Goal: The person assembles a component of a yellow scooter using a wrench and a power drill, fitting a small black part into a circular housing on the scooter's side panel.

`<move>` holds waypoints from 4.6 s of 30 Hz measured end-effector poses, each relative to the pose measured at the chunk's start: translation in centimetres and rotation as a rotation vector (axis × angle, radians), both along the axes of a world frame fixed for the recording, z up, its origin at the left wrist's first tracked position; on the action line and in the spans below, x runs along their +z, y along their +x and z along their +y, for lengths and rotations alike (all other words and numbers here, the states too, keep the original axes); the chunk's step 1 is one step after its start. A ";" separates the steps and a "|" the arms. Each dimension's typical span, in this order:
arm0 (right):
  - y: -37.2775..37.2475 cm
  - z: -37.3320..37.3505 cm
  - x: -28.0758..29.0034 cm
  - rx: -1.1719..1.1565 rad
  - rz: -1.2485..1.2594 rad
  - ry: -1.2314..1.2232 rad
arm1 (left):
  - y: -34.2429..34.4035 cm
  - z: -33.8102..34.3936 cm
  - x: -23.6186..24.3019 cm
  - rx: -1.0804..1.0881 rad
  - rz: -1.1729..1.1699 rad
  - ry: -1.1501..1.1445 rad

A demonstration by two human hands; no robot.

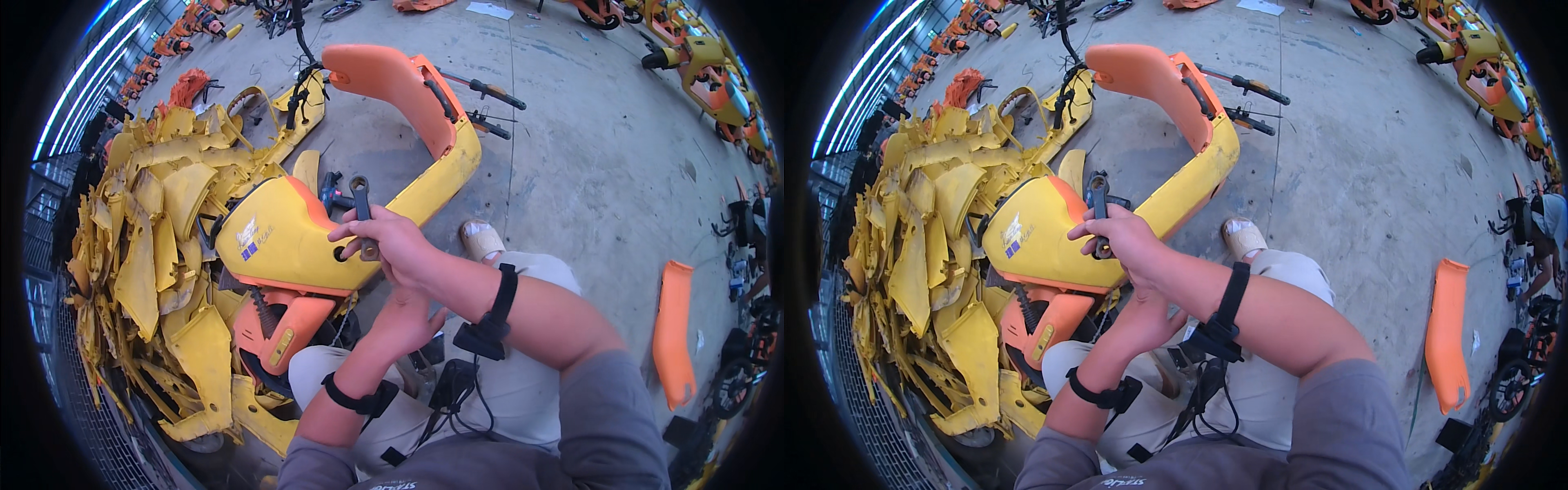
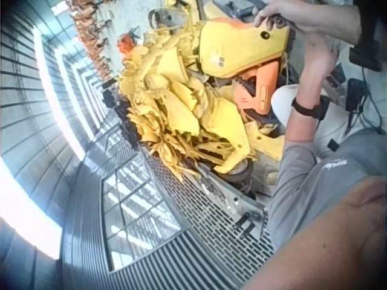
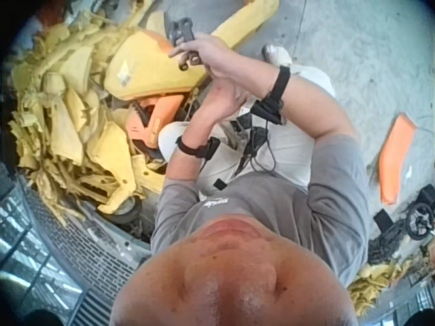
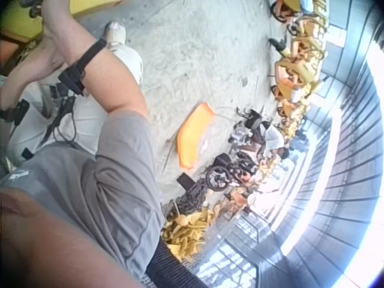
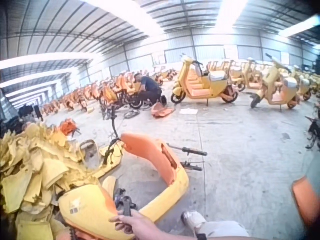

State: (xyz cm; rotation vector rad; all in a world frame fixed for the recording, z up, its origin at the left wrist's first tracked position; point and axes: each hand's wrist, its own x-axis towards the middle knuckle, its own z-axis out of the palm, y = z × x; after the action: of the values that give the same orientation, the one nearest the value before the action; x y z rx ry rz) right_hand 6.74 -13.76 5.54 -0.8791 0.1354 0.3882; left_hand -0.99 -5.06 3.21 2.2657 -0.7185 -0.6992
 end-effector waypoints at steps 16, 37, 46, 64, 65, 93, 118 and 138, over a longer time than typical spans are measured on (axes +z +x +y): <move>-1.6 -0.8 -1.2 0.047 0.134 -0.174 | -1.2 1.8 -2.9 -0.123 -0.203 0.010; -0.3 -3.1 -0.9 -0.148 0.228 -0.187 | 0.2 -0.5 -2.8 0.087 -0.219 -0.104; -0.7 -1.4 -2.2 -0.077 0.187 -0.299 | -0.1 -0.9 -3.7 -0.010 -0.290 -0.057; 3.3 -3.2 0.1 -0.316 0.425 0.019 | 1.9 -0.8 0.8 0.094 -0.529 0.042; 3.4 -3.1 0.2 -0.310 0.426 0.019 | 1.9 -0.7 0.9 0.078 -0.575 0.059; 3.4 -0.7 -0.7 -0.334 0.413 0.019 | 1.6 2.5 0.8 0.091 -0.649 0.115; 3.4 0.3 -1.0 -0.356 0.435 0.007 | 1.7 3.1 1.0 0.068 -0.590 0.146; 4.1 -0.5 -1.4 -0.218 0.239 -0.224 | -1.8 5.0 -0.5 0.021 -0.550 0.229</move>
State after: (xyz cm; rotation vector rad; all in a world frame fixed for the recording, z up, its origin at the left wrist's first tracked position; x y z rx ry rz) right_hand 10.87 -14.23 4.09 -1.0252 0.4986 0.2760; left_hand -2.76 -0.04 2.72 2.7073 -0.8977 -0.1397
